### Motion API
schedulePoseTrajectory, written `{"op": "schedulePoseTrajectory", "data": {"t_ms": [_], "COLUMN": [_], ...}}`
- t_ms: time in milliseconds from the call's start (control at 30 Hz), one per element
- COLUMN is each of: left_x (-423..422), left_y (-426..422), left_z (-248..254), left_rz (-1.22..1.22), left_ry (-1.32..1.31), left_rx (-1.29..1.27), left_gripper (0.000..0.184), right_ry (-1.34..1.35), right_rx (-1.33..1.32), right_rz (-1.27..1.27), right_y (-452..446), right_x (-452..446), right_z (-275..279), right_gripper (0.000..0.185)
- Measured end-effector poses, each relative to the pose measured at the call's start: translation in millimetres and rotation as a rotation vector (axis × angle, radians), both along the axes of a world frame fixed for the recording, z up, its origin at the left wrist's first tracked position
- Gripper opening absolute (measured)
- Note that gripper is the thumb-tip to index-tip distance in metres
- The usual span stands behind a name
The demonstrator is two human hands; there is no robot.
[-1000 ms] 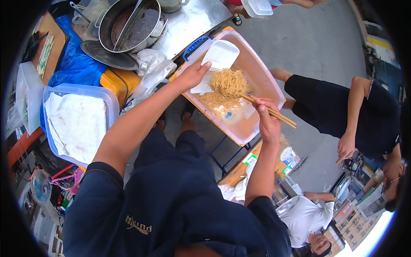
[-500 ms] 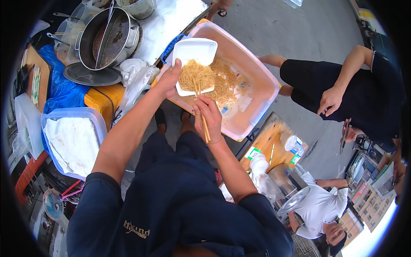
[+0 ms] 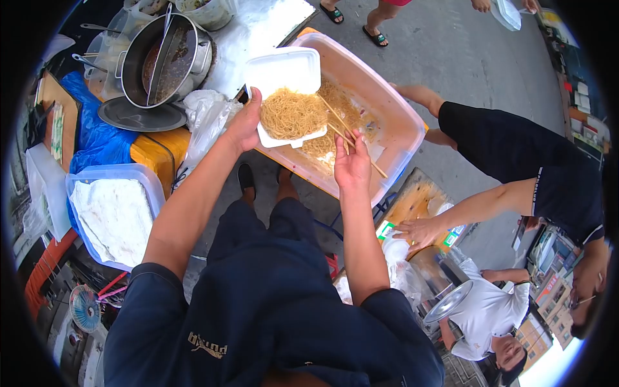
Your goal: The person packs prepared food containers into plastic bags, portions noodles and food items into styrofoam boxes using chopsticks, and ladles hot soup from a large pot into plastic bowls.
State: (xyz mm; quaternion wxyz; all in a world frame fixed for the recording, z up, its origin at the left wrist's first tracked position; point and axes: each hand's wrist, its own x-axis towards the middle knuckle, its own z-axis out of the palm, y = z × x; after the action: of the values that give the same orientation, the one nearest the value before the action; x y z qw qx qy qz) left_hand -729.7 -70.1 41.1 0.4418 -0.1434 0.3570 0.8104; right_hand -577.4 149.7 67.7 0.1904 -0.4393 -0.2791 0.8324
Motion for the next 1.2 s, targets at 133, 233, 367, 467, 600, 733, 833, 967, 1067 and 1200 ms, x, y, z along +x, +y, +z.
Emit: {"op": "schedulePoseTrajectory", "data": {"t_ms": [133,233,367,467,600,733,833,967,1067,1200], "left_x": [14,18,16,11,8,4,-2,-8,-12,-9], "left_y": [-8,-12,-17,-20,-28,-35,-40,-44,-48,-58], "left_z": [16,22,9,4,-3,-16,-14,-15,-11,-13], "left_rz": [0.06,0.102,0.087,0.024,-0.04,-0.095,-0.061,-0.056,-0.069,0.007], "left_ry": [0.026,0.051,0.068,0.104,0.114,0.096,0.091,0.051,0.1,0.055], "left_rx": [0.044,0.054,0.131,0.125,0.105,0.159,0.146,0.181,0.149,0.128], "left_gripper": [0.09,0.093,0.095,0.105,0.111,0.115,0.122,0.122,0.124,0.123], "right_ry": [0.087,0.128,0.065,0.247,0.289,0.185,0.181,-0.004,-0.105,-0.261], "right_rx": [-0.188,0.227,1.164,1.495,1.645,1.433,1.359,0.795,0.618,0.444], "right_rz": [-0.156,-0.059,0.61,0.834,0.943,1.083,0.954,0.554,0.38,0.374], "right_y": [-2,-21,-58,-78,-80,-65,-47,-8,35,73], "right_x": [-19,-16,-3,-2,-15,-31,-27,-18,-29,-39], "right_z": [-5,27,71,94,136,149,172,138,65,-98], "right_gripper": [0.022,0.019,0.015,0.015,0.021,0.015,0.013,0.023,0.027,0.022]}}
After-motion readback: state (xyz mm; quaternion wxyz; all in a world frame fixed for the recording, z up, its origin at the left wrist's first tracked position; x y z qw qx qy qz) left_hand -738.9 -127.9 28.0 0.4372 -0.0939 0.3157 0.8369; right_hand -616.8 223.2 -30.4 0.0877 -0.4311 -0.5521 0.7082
